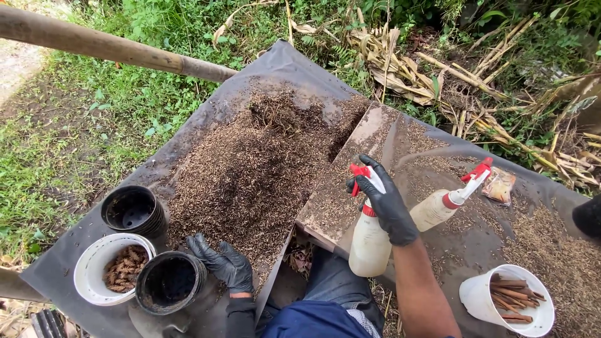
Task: Preparing a soil mixture by mixing dry components, moistening them with a spray bottle, and filling plastic pots.
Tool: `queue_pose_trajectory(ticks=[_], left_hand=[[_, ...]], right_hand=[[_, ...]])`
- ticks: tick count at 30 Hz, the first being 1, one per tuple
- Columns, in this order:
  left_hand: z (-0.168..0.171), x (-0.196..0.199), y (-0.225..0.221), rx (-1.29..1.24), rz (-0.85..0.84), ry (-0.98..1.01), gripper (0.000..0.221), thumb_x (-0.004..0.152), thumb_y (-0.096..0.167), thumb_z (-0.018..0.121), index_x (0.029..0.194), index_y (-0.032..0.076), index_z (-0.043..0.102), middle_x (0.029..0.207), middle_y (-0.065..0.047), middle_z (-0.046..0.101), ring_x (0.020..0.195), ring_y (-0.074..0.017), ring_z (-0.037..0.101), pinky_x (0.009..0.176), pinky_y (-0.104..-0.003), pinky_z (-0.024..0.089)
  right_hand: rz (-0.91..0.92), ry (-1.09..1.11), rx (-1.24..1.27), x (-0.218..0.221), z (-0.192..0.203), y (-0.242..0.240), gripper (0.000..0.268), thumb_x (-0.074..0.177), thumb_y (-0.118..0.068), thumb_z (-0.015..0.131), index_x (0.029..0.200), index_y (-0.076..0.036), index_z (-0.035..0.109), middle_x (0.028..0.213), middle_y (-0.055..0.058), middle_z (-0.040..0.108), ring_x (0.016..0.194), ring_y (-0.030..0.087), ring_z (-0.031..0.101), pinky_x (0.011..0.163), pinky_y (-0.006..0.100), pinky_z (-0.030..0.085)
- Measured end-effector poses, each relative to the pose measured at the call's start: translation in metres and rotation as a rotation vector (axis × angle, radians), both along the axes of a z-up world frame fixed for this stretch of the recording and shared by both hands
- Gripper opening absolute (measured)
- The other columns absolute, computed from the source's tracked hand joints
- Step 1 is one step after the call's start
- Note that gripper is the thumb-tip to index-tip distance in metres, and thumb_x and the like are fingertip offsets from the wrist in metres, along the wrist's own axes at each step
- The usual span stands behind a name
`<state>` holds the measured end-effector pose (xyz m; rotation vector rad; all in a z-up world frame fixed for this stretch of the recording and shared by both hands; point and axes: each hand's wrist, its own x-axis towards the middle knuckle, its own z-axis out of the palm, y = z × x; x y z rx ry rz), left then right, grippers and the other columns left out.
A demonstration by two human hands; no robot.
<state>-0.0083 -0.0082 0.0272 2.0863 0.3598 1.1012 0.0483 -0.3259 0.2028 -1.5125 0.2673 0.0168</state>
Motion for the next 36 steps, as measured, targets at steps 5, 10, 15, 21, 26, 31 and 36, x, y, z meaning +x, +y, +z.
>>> queue_pose_trajectory(ticks=[5,10,15,21,26,31,36], left_hand=[[0.001,0.002,0.000,-0.006,0.001,-0.015,0.055,0.113,0.034,0.034,0.150,-0.006,0.038,0.159,-0.030,0.033,0.152,-0.0462,0.026,0.128,-0.061,0.018],[0.000,0.002,-0.001,-0.037,0.024,0.006,0.058,0.112,0.039,0.032,0.149,-0.004,0.040,0.161,-0.030,0.031,0.154,-0.0469,0.025,0.127,-0.062,0.018],[0.002,0.001,-0.002,-0.041,-0.015,-0.012,0.058,0.112,0.036,0.033,0.153,-0.004,0.034,0.162,-0.031,0.027,0.153,-0.0472,0.025,0.127,-0.061,0.021],[-0.001,0.001,0.002,-0.021,-0.040,-0.028,0.053,0.111,0.029,0.037,0.153,-0.005,0.033,0.163,-0.030,0.026,0.155,-0.0462,0.023,0.128,-0.061,0.019],[-0.011,0.003,0.003,-0.024,0.002,-0.002,0.054,0.111,0.031,0.037,0.152,-0.004,0.036,0.163,-0.029,0.029,0.154,-0.0466,0.024,0.127,-0.061,0.021],[-0.036,0.010,0.007,0.031,0.061,0.005,0.059,0.107,0.030,0.044,0.159,0.002,0.036,0.160,-0.032,0.031,0.148,-0.0520,0.026,0.120,-0.063,0.017],[-0.037,0.010,0.008,0.019,0.052,-0.015,0.060,0.107,0.032,0.044,0.158,0.001,0.037,0.159,-0.033,0.032,0.148,-0.0527,0.027,0.119,-0.064,0.018]], right_hand=[[-0.003,0.005,-0.027,0.007,-0.009,-0.004,0.048,0.097,-0.013,0.060,0.145,-0.011,0.056,0.137,0.017,0.063,0.086,0.022,0.066,0.077,0.037,0.060],[-0.046,-0.022,-0.045,0.004,0.000,0.000,0.049,0.099,-0.021,0.062,0.146,-0.007,0.058,0.084,0.015,0.067,0.076,0.022,0.065,0.068,0.036,0.057],[-0.069,-0.083,-0.010,0.013,-0.017,-0.008,0.051,0.099,-0.012,0.059,0.150,-0.010,0.050,0.110,0.024,0.069,0.096,0.030,0.071,0.088,0.045,0.061],[0.010,-0.069,-0.099,0.016,0.004,0.011,0.056,0.098,-0.018,0.059,0.152,-0.015,0.047,0.129,0.020,0.067,0.107,0.029,0.072,0.101,0.043,0.056],[0.252,-0.075,-0.355,0.025,0.038,0.041,0.057,0.097,-0.030,0.056,0.152,-0.022,0.045,0.163,0.011,0.043,0.149,0.026,0.042,0.118,0.044,0.035],[0.388,-0.143,-0.181,0.056,0.046,0.060,0.068,0.096,-0.006,0.066,0.159,-0.013,0.040,0.108,0.023,0.072,0.093,0.027,0.070,0.089,0.041,0.060],[0.479,-0.150,-0.253,0.079,0.038,0.091,0.064,0.097,-0.014,0.069,0.156,-0.013,0.043,0.098,0.019,0.073,0.084,0.024,0.072,0.086,0.039,0.061]])
